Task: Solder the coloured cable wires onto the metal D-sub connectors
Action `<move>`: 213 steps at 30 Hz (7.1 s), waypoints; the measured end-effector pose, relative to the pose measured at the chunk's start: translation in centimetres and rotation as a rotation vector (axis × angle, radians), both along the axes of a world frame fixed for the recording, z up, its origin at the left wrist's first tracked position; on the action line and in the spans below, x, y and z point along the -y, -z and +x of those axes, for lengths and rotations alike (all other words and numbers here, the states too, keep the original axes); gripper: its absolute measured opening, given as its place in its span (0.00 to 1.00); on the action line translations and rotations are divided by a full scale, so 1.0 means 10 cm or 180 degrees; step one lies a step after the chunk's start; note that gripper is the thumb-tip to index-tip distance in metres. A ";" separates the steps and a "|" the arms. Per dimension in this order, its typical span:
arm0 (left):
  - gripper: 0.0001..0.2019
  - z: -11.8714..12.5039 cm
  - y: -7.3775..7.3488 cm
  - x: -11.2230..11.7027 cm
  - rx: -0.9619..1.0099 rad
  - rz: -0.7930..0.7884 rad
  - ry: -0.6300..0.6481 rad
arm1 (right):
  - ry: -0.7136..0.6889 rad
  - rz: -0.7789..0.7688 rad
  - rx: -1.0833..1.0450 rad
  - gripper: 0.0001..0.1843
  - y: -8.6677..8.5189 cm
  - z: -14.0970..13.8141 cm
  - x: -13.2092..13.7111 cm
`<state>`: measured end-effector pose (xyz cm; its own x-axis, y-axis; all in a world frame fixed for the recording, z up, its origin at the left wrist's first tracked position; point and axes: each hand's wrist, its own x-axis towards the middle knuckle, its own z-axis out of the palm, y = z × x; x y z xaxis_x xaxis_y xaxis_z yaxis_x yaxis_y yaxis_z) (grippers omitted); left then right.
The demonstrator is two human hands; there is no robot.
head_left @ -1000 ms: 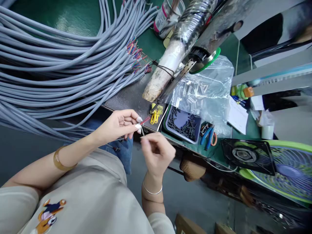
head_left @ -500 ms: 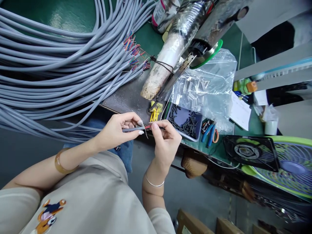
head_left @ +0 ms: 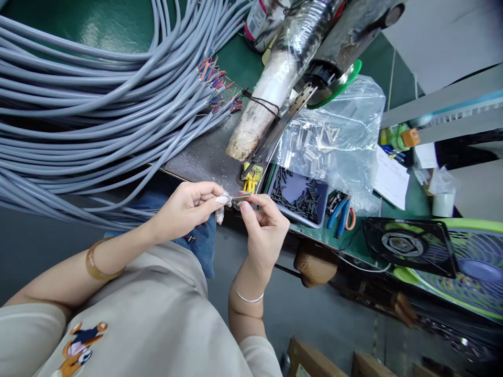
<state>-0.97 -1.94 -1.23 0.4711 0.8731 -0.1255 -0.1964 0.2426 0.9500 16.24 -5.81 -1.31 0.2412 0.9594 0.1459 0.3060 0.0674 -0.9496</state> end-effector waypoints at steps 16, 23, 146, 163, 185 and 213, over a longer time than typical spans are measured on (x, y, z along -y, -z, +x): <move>0.10 0.03 0.17 0.09 -0.1237 0.1885 -0.0426 | -0.0097 0.0670 0.1461 0.06 -0.09 -0.08 0.04; 0.13 0.04 0.03 0.10 -0.0646 0.1075 -0.0433 | -0.0097 0.0012 0.0593 0.08 -0.12 -0.08 0.07; 0.05 -0.04 -0.02 0.06 -0.0089 -0.0219 0.0096 | -0.0054 -0.0155 -0.0068 0.07 -0.01 -0.04 0.03; 0.05 -0.02 0.01 0.09 -0.0099 0.0015 0.0011 | 0.0018 -0.0032 0.0383 0.05 0.00 -0.07 0.11; 0.06 -0.04 0.02 0.08 -0.0125 0.0099 0.0072 | -0.0033 -0.0316 0.0051 0.07 -0.01 -0.03 0.08; 0.08 0.06 0.00 0.11 -0.0441 0.0305 -0.0074 | -0.0200 -0.0489 -0.0668 0.04 0.02 -0.03 0.07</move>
<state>-0.33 -3.00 -1.18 0.4346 0.8946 -0.1036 -0.0664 0.1465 0.9870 15.95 -6.48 -1.53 0.1901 0.9805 -0.0496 0.1011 -0.0698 -0.9924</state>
